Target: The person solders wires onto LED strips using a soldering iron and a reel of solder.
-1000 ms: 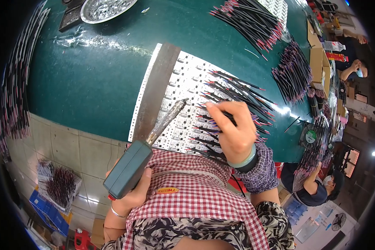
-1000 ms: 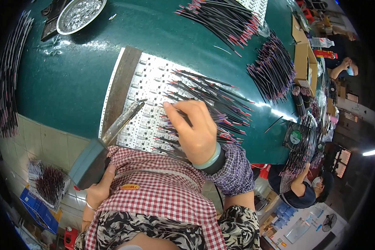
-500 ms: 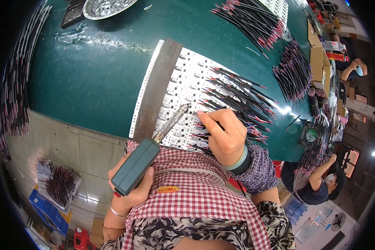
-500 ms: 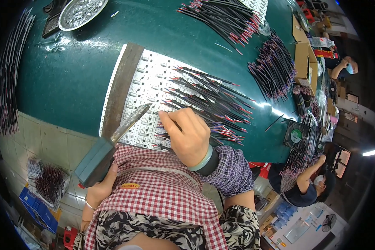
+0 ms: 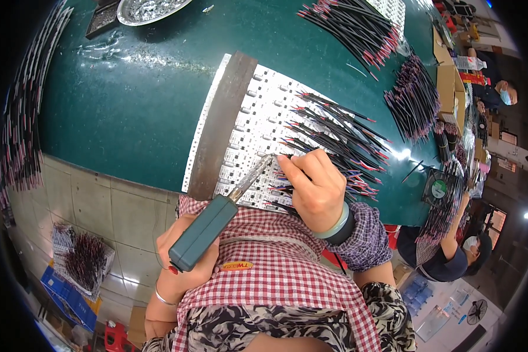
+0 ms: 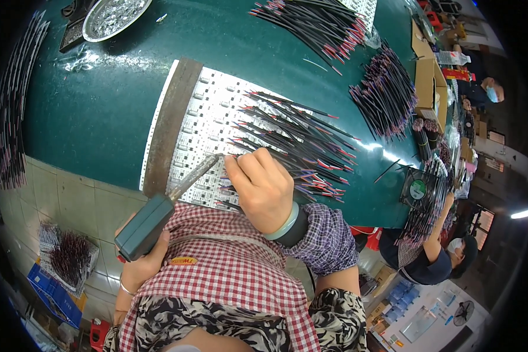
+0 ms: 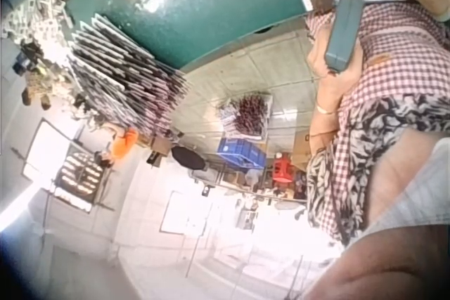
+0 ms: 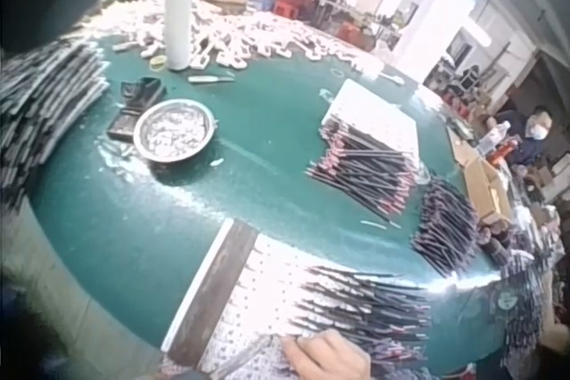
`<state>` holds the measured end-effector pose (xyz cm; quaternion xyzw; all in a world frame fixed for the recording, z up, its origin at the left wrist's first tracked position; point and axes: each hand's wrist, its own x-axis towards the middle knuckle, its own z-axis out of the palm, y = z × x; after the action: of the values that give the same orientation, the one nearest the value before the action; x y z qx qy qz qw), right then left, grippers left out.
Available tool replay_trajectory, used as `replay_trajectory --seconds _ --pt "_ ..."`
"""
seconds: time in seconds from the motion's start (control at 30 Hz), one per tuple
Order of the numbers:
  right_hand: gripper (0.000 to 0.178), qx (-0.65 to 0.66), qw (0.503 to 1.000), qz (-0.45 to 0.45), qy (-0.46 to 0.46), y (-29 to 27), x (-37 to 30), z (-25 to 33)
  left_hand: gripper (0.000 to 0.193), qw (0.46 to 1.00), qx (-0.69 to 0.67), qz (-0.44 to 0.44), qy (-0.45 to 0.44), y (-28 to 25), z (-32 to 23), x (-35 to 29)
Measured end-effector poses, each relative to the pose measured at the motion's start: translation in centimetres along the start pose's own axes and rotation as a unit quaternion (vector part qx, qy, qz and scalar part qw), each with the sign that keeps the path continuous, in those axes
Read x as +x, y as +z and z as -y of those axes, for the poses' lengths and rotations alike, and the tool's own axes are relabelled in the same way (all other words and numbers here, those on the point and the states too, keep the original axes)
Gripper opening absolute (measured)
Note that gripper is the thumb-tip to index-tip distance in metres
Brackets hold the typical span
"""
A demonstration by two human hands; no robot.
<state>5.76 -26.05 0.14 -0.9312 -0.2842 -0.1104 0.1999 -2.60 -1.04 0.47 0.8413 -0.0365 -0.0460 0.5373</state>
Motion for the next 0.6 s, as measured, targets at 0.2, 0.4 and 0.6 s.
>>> replay_trajectory --seconds 0.2,0.4,0.6 --pt "0.04 0.003 1.0 0.007 0.008 -0.1 0.2 0.3 0.018 1.0 -0.022 -0.009 0.005 0.1 0.7 -0.6" --pt "0.046 0.007 1.0 0.005 0.024 -0.2 0.2 0.5 0.021 0.999 -0.021 -0.02 -0.014 0.2 2.4 -3.0" --pt "0.046 0.028 0.999 0.002 0.024 -0.1 0.0 -0.1 0.02 1.0 0.007 0.003 0.024 -0.3 0.9 -1.2"
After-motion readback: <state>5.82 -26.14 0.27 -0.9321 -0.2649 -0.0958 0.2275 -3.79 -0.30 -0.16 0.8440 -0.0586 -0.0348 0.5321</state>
